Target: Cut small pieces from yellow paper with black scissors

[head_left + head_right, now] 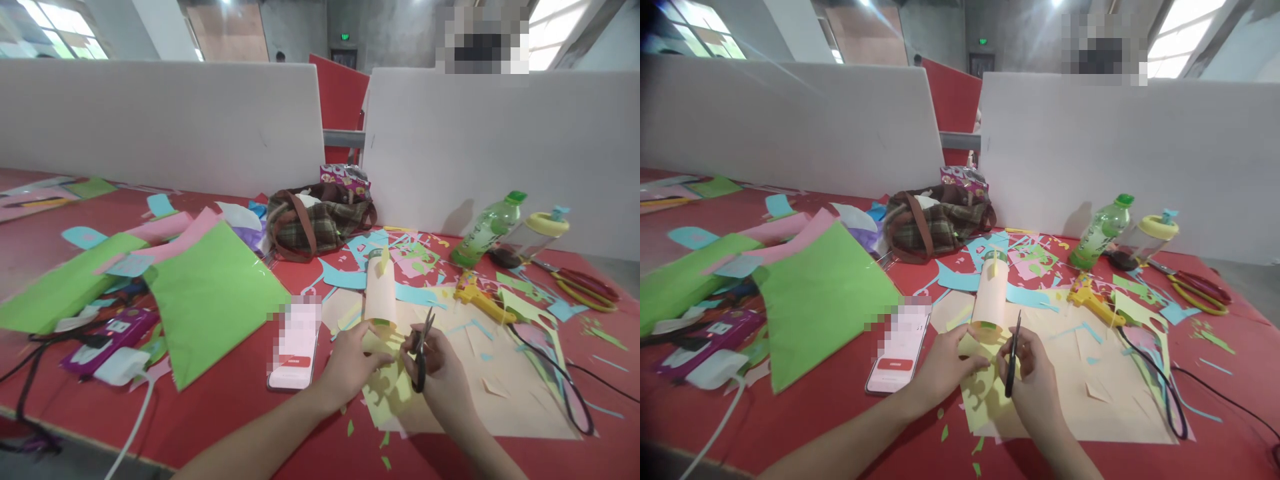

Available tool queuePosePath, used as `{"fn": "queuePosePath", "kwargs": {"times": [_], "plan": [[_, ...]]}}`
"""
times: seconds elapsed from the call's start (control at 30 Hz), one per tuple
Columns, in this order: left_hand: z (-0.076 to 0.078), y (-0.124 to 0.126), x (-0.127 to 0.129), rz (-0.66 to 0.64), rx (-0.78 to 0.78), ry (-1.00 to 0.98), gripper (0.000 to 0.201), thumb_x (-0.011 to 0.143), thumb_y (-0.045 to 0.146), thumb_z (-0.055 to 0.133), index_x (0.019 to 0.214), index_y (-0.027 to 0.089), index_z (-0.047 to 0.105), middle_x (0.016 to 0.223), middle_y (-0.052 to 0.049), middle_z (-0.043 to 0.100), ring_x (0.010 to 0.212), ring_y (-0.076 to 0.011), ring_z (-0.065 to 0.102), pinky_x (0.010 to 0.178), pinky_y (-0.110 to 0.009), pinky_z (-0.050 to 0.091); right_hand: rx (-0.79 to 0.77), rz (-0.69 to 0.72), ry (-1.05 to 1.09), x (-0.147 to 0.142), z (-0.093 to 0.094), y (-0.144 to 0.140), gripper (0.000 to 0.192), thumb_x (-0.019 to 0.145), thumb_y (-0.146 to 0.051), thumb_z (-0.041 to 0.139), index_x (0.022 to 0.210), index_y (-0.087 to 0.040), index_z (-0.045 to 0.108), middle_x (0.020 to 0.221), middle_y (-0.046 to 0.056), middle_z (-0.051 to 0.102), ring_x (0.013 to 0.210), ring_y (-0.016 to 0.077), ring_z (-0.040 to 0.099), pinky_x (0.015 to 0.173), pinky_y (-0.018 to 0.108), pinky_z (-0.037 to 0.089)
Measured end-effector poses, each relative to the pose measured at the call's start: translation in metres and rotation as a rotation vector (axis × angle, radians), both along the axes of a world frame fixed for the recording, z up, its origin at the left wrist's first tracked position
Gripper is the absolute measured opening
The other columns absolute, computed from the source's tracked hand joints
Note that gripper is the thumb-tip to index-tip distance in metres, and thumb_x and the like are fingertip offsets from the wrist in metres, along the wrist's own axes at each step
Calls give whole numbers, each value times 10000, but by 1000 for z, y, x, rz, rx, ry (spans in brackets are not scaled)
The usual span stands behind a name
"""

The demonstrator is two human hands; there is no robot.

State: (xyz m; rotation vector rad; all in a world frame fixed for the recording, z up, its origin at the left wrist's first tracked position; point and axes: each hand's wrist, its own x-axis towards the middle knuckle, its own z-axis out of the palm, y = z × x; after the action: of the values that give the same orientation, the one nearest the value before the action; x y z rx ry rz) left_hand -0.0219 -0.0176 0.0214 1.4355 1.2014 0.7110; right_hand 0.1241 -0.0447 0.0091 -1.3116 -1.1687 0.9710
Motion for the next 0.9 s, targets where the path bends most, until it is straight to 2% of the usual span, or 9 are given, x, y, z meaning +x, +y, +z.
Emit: {"fn": "queuePosePath", "kwargs": {"times": [0.17, 0.27, 0.37, 0.47, 0.63, 0.77, 0.9], "plan": [[-4, -1, 6, 60, -41, -17, 173, 668, 265, 527, 814, 182, 490, 673, 20, 547, 461, -89, 471, 422, -185, 356, 57, -63, -7, -8, -1, 7, 340, 628, -136, 598, 927, -219, 458, 683, -1, 530, 628, 154, 550, 542, 269, 464], [-10, -3, 4, 35, -28, -63, 147, 725, 222, 437, 854, 184, 495, 675, 17, 541, 441, -76, 431, 412, -181, 337, 82, -85, -18, -10, -8, 6, 343, 619, -128, 598, 923, -217, 466, 674, -2, 532, 620, 154, 554, 549, 276, 475], [-16, -4, 1, 38, -41, -94, 202, 722, 157, 407, 904, 190, 487, 641, 27, 523, 441, -77, 424, 429, -188, 356, 76, -89, -56, -10, -13, 3, 328, 626, -134, 592, 924, -212, 480, 682, 12, 547, 624, 164, 565, 527, 272, 481], [-15, -3, 2, 86, -118, -209, 186, 723, 175, 435, 903, 190, 480, 660, 24, 520, 496, -92, 478, 488, -211, 410, 111, -116, -125, -9, -14, 0, 308, 638, -143, 585, 925, -209, 492, 694, 21, 566, 636, 172, 574, 546, 286, 486], [-5, -3, 6, 167, -324, -552, 183, 704, 249, 526, 864, 184, 466, 824, -17, 566, 738, -144, 564, 679, -270, 452, 129, -109, -198, -7, -14, -2, 308, 648, -143, 575, 938, -213, 500, 717, 27, 584, 646, 175, 584, 560, 292, 490], [-5, -6, 10, 182, -444, -652, 256, 701, 291, 553, 919, 179, 481, 784, -12, 580, 702, -128, 568, 734, -293, 437, 116, -74, -231, -8, -17, -3, 312, 661, -126, 558, 952, -210, 482, 729, 31, 572, 682, 182, 583, 611, 316, 488], [-9, -9, 12, 196, -500, -702, 235, 695, 297, 572, 871, 156, 506, 565, 51, 490, 572, -79, 523, 739, -279, 430, 115, -51, -245, -7, -20, -2, 319, 672, -130, 549, 969, -209, 465, 739, 33, 570, 693, 185, 585, 642, 335, 485]]}}
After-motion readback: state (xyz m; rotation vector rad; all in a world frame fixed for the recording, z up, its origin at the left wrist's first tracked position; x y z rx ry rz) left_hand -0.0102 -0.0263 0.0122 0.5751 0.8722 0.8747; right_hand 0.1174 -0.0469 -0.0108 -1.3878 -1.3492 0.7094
